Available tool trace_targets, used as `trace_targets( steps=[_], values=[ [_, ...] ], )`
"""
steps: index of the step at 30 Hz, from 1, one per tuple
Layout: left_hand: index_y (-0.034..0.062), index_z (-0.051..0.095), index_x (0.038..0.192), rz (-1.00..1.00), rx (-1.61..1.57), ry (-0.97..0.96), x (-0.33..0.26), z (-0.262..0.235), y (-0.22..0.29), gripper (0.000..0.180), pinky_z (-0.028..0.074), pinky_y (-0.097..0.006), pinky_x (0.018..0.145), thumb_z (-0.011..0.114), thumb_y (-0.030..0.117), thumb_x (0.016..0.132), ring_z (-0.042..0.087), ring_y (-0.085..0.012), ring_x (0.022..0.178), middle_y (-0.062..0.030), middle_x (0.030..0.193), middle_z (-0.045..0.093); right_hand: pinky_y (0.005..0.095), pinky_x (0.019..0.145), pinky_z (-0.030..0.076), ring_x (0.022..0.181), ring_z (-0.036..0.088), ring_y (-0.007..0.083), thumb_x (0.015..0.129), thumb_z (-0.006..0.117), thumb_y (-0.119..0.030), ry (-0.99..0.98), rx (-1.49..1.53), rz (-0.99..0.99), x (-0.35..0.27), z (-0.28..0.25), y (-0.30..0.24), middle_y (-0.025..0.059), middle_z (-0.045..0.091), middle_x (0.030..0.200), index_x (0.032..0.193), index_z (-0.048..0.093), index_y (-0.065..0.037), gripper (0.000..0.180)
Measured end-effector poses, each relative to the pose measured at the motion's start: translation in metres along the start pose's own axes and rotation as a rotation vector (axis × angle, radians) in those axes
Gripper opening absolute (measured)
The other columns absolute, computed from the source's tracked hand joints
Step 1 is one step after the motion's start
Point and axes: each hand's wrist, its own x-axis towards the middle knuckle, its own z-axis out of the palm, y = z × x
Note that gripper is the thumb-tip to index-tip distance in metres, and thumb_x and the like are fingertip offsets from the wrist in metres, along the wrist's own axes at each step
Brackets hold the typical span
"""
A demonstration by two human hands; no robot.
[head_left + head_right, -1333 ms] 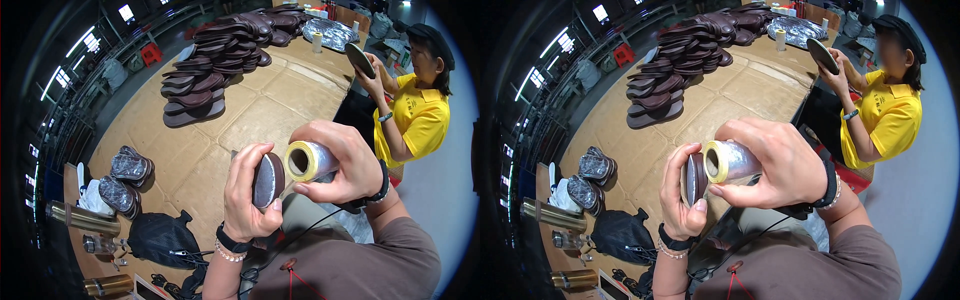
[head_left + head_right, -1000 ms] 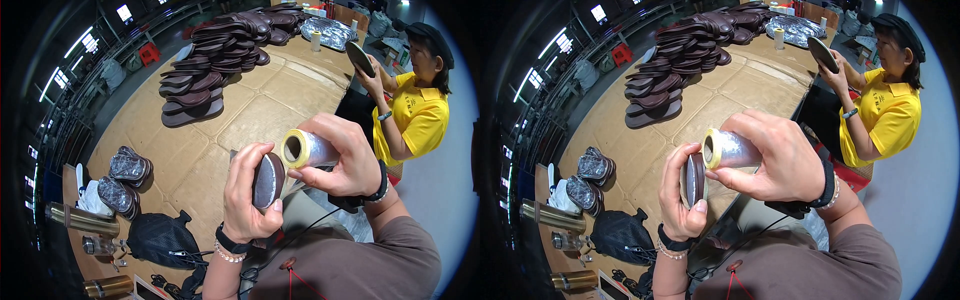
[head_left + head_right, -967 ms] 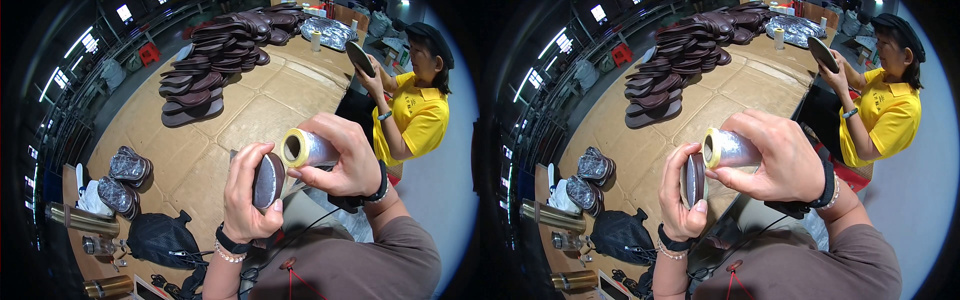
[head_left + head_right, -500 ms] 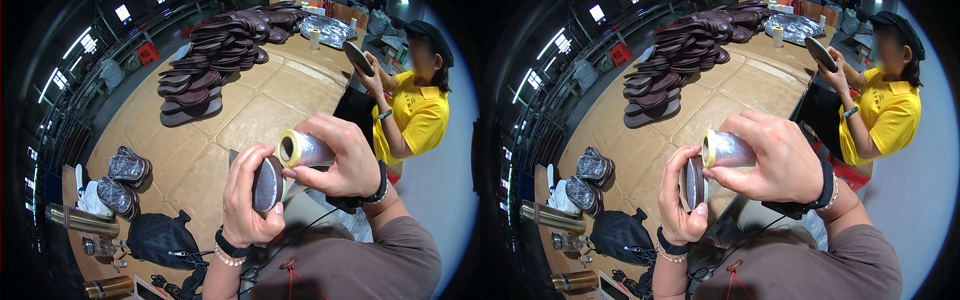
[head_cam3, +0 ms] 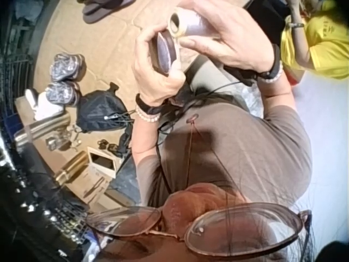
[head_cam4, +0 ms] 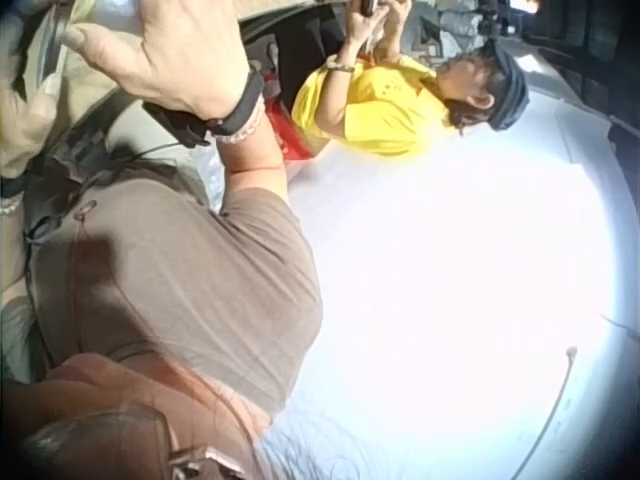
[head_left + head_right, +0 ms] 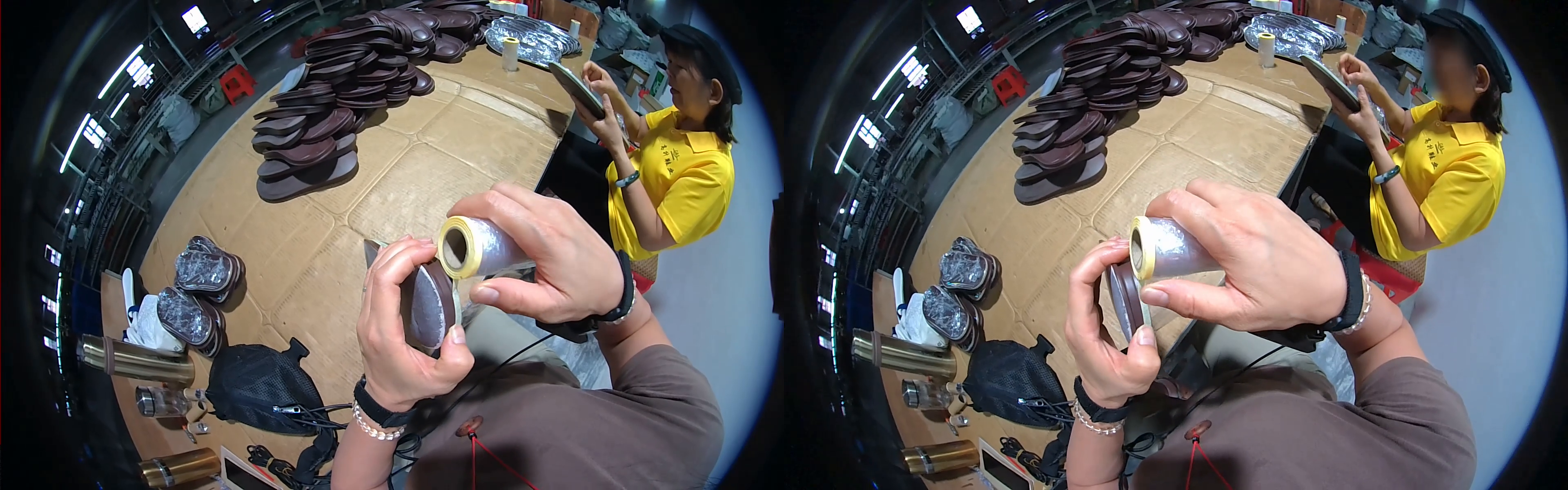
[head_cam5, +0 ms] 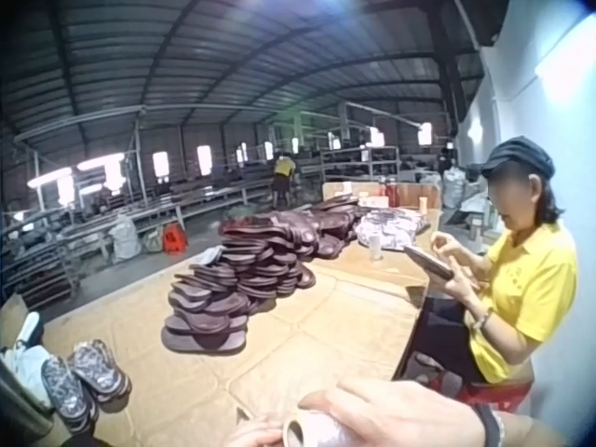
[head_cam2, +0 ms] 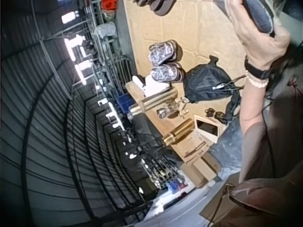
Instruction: The recorder is applying protective film to the bottom of a shoe sole.
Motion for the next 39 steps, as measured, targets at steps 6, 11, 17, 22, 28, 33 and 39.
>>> trace_targets(
  steps=[6,11,17,22,28,33,39],
  values=[
    [-0.0045,0.051,0.136,-0.073,-0.130,0.022,-0.010,-0.002,-0.003,0.072,0.045,-0.051,0.116,0.067,0.021,0.070,0.060,-0.0410,0.131,-0.0237,0.132,0.063,0.0365,0.073,0.055,0.085,0.072,0.0331,0.082,0.090,-0.037,-0.050,0.066,-0.055,0.003,-0.001,0.011,0.0132,0.071,0.096,0.111,0.070,-0.002,0.050],
    [-0.0039,0.049,0.136,-0.048,-0.134,-0.012,-0.011,-0.004,-0.005,0.073,0.042,-0.051,0.119,0.067,0.019,0.070,0.059,-0.0414,0.133,-0.0252,0.135,0.062,0.0372,0.065,0.054,0.075,0.071,0.0326,0.081,0.092,-0.036,0.084,0.221,0.033,0.001,0.009,0.009,0.0139,0.071,0.083,0.103,0.070,-0.002,0.045],
    [-0.0039,0.049,0.135,-0.060,-0.148,-0.007,-0.012,-0.003,-0.003,0.072,0.042,-0.052,0.118,0.066,0.018,0.069,0.059,-0.0415,0.133,-0.0260,0.134,0.062,0.0363,0.060,0.054,0.066,0.071,0.0321,0.078,0.093,-0.035,0.134,0.121,0.038,0.003,0.011,0.006,0.0137,0.069,0.075,0.101,0.071,-0.002,0.046],
    [-0.0042,0.049,0.135,-0.074,-0.140,-0.005,-0.013,-0.002,0.003,0.071,0.042,-0.053,0.118,0.066,0.019,0.070,0.059,-0.0422,0.133,-0.0269,0.134,0.062,0.0386,0.061,0.055,0.068,0.071,0.0344,0.079,0.091,-0.033,0.135,0.080,0.067,0.000,0.013,0.002,0.0158,0.069,0.075,0.100,0.071,-0.001,0.043],
    [-0.0031,0.050,0.128,-0.132,-0.164,0.069,-0.024,0.003,0.010,0.062,0.040,-0.057,0.119,0.065,0.019,0.071,0.060,-0.0429,0.130,-0.0266,0.130,0.063,0.0406,0.063,0.056,0.073,0.072,0.0365,0.081,0.088,-0.031,0.057,0.108,0.121,-0.009,0.018,-0.009,0.0164,0.070,0.080,0.100,0.070,-0.001,0.040],
    [0.0004,0.049,0.118,-0.154,-0.156,0.119,-0.040,0.007,0.000,0.052,0.038,-0.060,0.120,0.065,0.012,0.071,0.062,-0.0405,0.127,-0.0221,0.121,0.063,0.0426,0.067,0.056,0.081,0.072,0.0362,0.078,0.088,-0.028,-0.022,0.106,0.108,-0.020,0.033,-0.011,0.0154,0.070,0.086,0.103,0.067,-0.003,0.041],
    [0.0000,0.050,0.122,-0.099,-0.063,0.113,-0.060,0.004,-0.017,0.055,0.040,-0.056,0.119,0.067,0.012,0.071,0.061,-0.0405,0.125,-0.0222,0.123,0.061,0.0428,0.068,0.057,0.082,0.071,0.0360,0.076,0.088,-0.025,-0.006,0.180,0.082,-0.032,0.062,0.003,0.0139,0.070,0.093,0.106,0.067,-0.004,0.042]
  ],
)
